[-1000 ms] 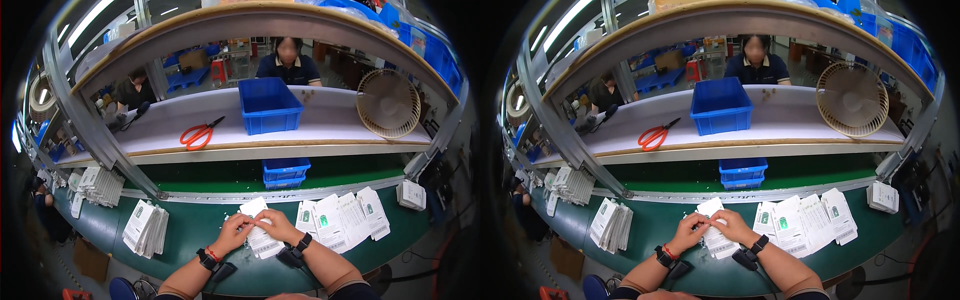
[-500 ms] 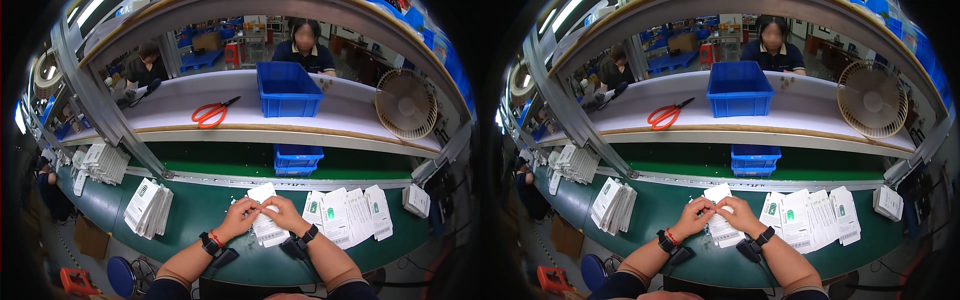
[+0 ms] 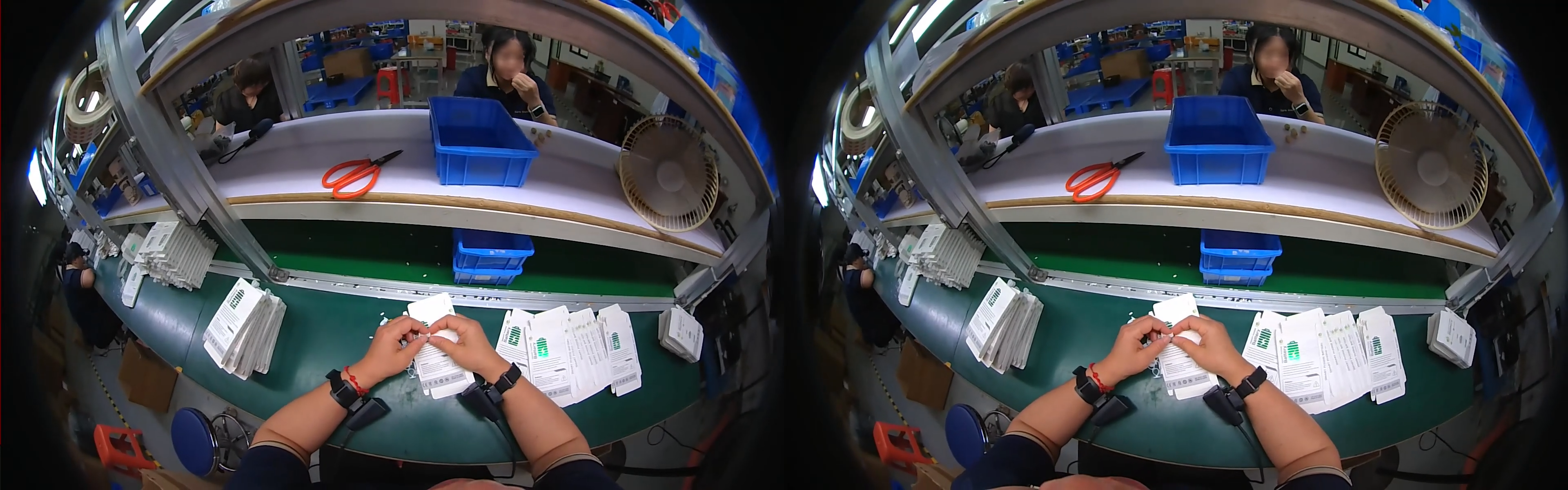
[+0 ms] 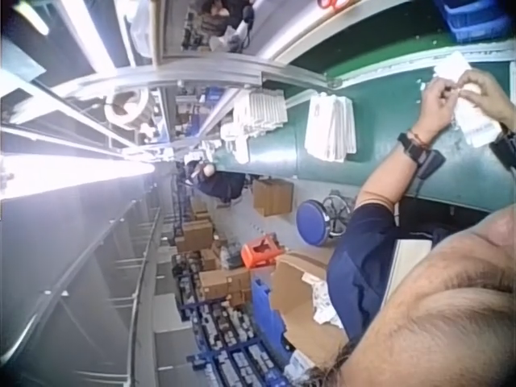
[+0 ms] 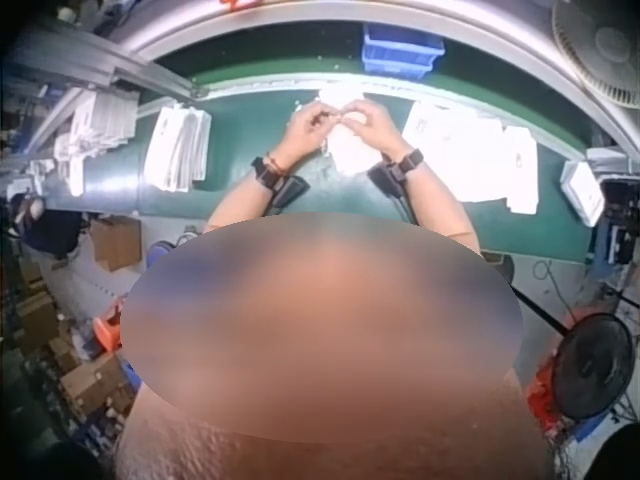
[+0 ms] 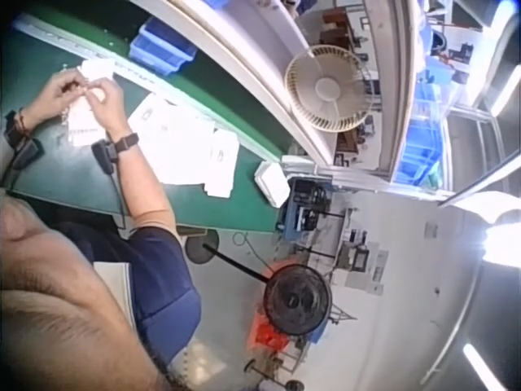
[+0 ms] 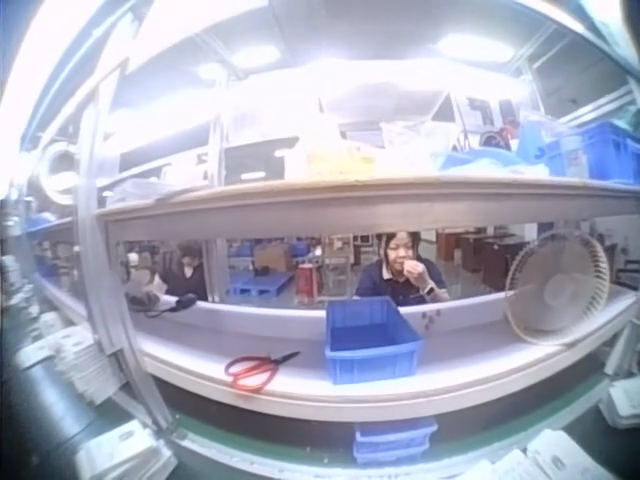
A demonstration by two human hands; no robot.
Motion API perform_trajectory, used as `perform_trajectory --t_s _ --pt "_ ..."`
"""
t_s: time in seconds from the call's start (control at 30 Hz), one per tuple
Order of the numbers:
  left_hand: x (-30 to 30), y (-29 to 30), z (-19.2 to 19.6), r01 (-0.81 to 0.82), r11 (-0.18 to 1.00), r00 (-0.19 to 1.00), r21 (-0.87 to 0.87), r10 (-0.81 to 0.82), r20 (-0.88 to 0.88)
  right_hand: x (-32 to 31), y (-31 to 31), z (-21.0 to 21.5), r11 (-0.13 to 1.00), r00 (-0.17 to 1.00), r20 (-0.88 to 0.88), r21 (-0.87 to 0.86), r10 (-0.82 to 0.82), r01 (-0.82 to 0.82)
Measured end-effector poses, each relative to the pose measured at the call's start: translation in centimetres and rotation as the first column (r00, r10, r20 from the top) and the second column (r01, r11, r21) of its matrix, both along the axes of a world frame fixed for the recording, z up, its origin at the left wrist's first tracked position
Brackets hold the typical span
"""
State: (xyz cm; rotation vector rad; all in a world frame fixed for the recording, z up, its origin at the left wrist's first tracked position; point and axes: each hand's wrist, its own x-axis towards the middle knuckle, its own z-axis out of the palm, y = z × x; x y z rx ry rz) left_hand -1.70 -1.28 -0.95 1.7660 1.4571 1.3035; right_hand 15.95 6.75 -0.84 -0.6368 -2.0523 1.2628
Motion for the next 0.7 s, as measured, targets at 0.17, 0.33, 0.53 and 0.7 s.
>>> perform_trajectory --t_s 0.17,0.33,0.53,0.7 --pt "0.07 -0.04 0.0 -0.007 1.0 0.999 0.02 0.006 0.035 -0.04 -0.01 0.06 1.0 1.0 0.024 0.006 -0.017 0.017" --pt "0.0 -0.11 0.06 -0.004 1.0 0.999 -0.027 0.005 0.04 0.01 0.0 -0.01 1.0 0.999 0.034 -0.014 -0.019 0.019" --pt "0.01 0.0 -0.01 0.011 1.0 0.999 0.017 -0.011 0.036 -0.09 0.12 -0.4 1.0 0.999 0.019 -0.005 -0.028 0.029" --pt "0.08 0.03 0.01 -0.005 1.0 0.997 -0.012 0.005 0.071 -0.02 0.22 -0.48 0.999 0.998 0.047 -0.008 -0.038 0.039"
